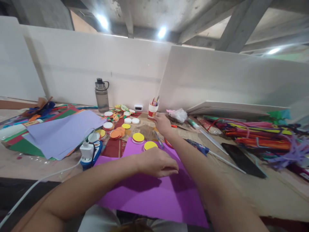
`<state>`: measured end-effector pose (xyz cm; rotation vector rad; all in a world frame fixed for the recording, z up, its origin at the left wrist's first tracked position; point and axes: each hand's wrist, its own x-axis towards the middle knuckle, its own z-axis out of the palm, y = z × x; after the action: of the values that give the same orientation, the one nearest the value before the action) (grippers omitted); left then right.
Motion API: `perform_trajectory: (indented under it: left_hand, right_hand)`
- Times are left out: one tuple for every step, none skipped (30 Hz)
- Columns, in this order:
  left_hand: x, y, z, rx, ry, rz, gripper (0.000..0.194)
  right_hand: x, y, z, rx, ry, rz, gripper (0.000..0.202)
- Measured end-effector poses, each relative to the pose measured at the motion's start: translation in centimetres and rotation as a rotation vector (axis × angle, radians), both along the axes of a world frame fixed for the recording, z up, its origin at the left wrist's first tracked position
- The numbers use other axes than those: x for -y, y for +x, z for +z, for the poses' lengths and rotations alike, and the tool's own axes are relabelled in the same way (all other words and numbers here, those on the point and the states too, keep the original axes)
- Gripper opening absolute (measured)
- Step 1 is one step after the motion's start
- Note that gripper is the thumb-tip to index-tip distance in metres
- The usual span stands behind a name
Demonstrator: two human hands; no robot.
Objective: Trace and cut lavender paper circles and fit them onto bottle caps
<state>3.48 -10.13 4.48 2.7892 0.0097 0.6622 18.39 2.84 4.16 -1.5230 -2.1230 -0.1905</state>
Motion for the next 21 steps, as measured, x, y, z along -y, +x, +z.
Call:
perform_trajectory:
  left_hand:
    - [-0.2, -0.2, -0.1, -0.011, -0.001, 0.024, 0.021]
    - [-0.3, -0.4, -0.3, -0.027, -0.01, 0.048, 0.02]
    - [-0.5, -0.6, -0.6, -0.042, -0.029, 0.071, 0.02]
    - [-0.6, -0.7, -0.9, -0.049, -0.057, 0.094, 0.019]
    - [-0.8, -0.8, -1.2, -0.049, -0.087, 0.113, 0.019]
    - [-0.9, -0.9, -1.6, -0.04, -0.115, 0.134, 0.02]
    - [-1.0, -0.9, -2.0, -0.026, -0.132, 0.146, 0.021]
    - [-1.1, -0.9, -2.3, -0.012, -0.134, 0.152, 0.023]
    - [-1.2, -1.0, -2.6, -0.002, -0.127, 0.153, 0.025]
    - [-1.3, -1.0, -2.9, 0.002, -0.113, 0.154, 0.027]
    - [-1.3, -1.0, -3.2, -0.002, -0.096, 0.15, 0.027]
    - [-1.3, -1.0, -3.4, -0.01, -0.079, 0.15, 0.026]
    - [-1.2, -1.0, -3.6, -0.022, -0.061, 0.147, 0.025]
    - [-1.2, -1.0, -3.7, -0.033, -0.042, 0.145, 0.023]
    - [-1.1, -1.0, -3.8, -0.041, -0.019, 0.135, 0.022]
    - [-1.0, -1.0, -3.8, -0.044, 0.007, 0.127, 0.021]
    - [-0.8, -1.0, -3.8, -0.043, 0.037, 0.119, 0.02]
    - [-0.6, -1.0, -3.7, -0.04, 0.069, 0.108, 0.02]
    - [-0.4, -1.1, -3.6, -0.036, 0.099, 0.103, 0.021]
    - [-0.2, -1.1, -3.4, -0.033, 0.127, 0.094, 0.022]
    - [0.0, -1.2, -3.3, -0.027, 0.147, 0.087, 0.023]
  right_hand:
    - [-0.5, -0.3, -0.1, 0.011, 0.0, -0.011, 0.026]
    - [-1.0, -0.5, -0.3, 0.024, -0.001, -0.027, 0.025]
    - [-1.5, -0.7, -0.6, 0.037, -0.004, -0.04, 0.024]
    - [-2.0, -1.0, -0.9, 0.048, -0.01, -0.05, 0.024]
    - [-2.5, -1.2, -1.2, 0.057, -0.02, -0.058, 0.024]
    - [-2.8, -1.4, -1.6, 0.067, -0.035, -0.06, 0.021]
    - [-3.2, -1.5, -2.0, 0.073, -0.056, -0.062, 0.019]
    - [-3.5, -1.7, -2.4, 0.076, -0.081, -0.063, 0.021]
    - [-3.7, -1.8, -2.7, 0.074, -0.107, -0.062, 0.023]
    - [-3.9, -1.8, -2.9, 0.067, -0.132, -0.06, 0.023]
    - [-4.0, -1.9, -3.0, 0.057, -0.156, -0.054, 0.02]
    - [-4.1, -1.8, -3.0, 0.046, -0.18, -0.043, 0.014]
    - [-4.2, -1.7, -2.9, 0.033, -0.204, -0.029, 0.011]
    - [-4.3, -1.6, -2.6, 0.02, -0.23, -0.011, 0.015]
    - [-4.4, -1.5, -2.3, 0.008, -0.258, 0.003, 0.021]
    - [-4.3, -1.4, -1.8, -0.007, -0.282, 0.012, 0.025]
    - [-4.2, -1.4, -1.3, -0.03, -0.292, 0.012, 0.025]
    - [-4.1, -1.4, -0.8, -0.056, -0.291, 0.008, 0.022]
    - [-3.8, -1.5, -0.3, -0.087, -0.277, 0.003, 0.017]
    - [-3.4, -1.8, 0.3, -0.116, -0.262, -0.001, 0.013]
    - [-2.8, -2.0, 0.9, -0.145, -0.248, 0.003, 0.012]
